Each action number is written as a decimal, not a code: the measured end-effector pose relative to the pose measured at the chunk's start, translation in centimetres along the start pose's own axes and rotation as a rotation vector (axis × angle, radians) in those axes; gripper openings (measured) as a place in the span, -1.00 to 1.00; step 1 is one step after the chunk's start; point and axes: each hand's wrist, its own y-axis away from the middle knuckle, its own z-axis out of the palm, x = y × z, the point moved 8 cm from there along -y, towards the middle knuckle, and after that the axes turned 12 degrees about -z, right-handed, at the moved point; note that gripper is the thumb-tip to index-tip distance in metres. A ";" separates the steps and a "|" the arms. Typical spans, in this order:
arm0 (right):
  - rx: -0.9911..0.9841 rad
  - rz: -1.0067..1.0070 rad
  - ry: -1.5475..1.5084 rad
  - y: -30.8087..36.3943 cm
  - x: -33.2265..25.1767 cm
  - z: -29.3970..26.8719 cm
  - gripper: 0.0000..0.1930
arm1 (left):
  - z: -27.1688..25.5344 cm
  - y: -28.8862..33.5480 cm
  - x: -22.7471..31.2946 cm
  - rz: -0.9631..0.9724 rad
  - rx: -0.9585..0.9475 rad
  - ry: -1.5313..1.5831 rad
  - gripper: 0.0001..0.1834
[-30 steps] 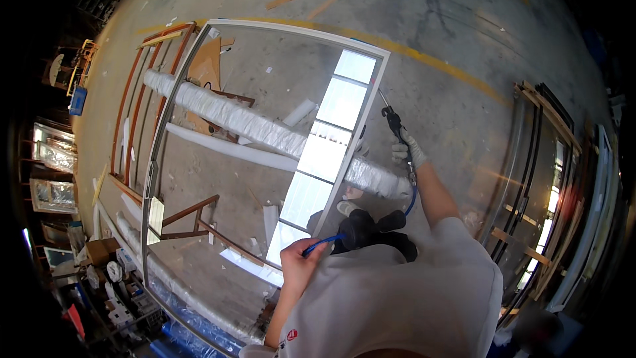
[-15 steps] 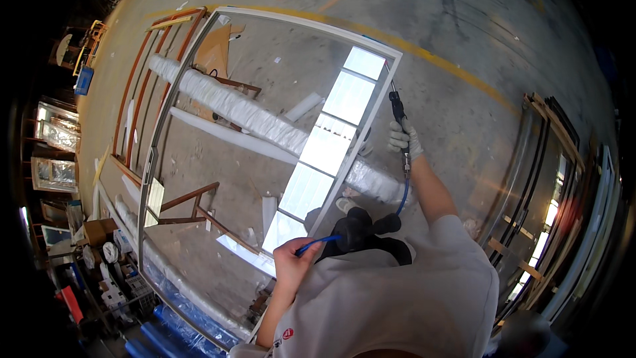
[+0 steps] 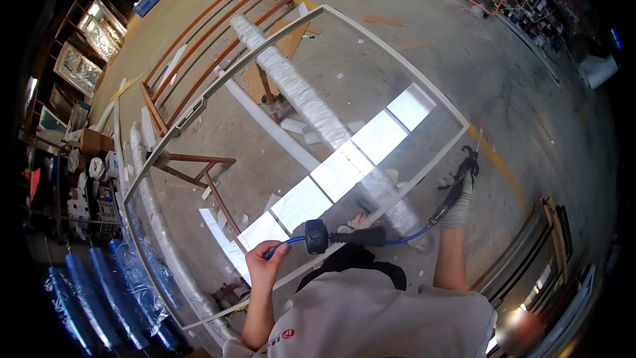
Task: The person wipes a large glass panel in a metal frame, applies a handheld spray, and then wraps the frame with white foam padding.
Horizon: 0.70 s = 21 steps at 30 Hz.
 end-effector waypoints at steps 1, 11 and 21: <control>-0.097 0.154 0.049 0.8 2.0 2.8 -0.61 | -0.4 0.0 -0.6 -0.035 0.008 -0.011 -0.83; -0.411 0.648 0.124 1.7 12.6 13.8 -0.55 | -1.8 3.6 -4.4 -0.057 -0.006 0.035 -0.87; 0.042 0.192 0.306 -1.5 -7.9 -11.7 -0.52 | 9.2 7.5 -5.3 0.110 -0.505 -0.076 -0.84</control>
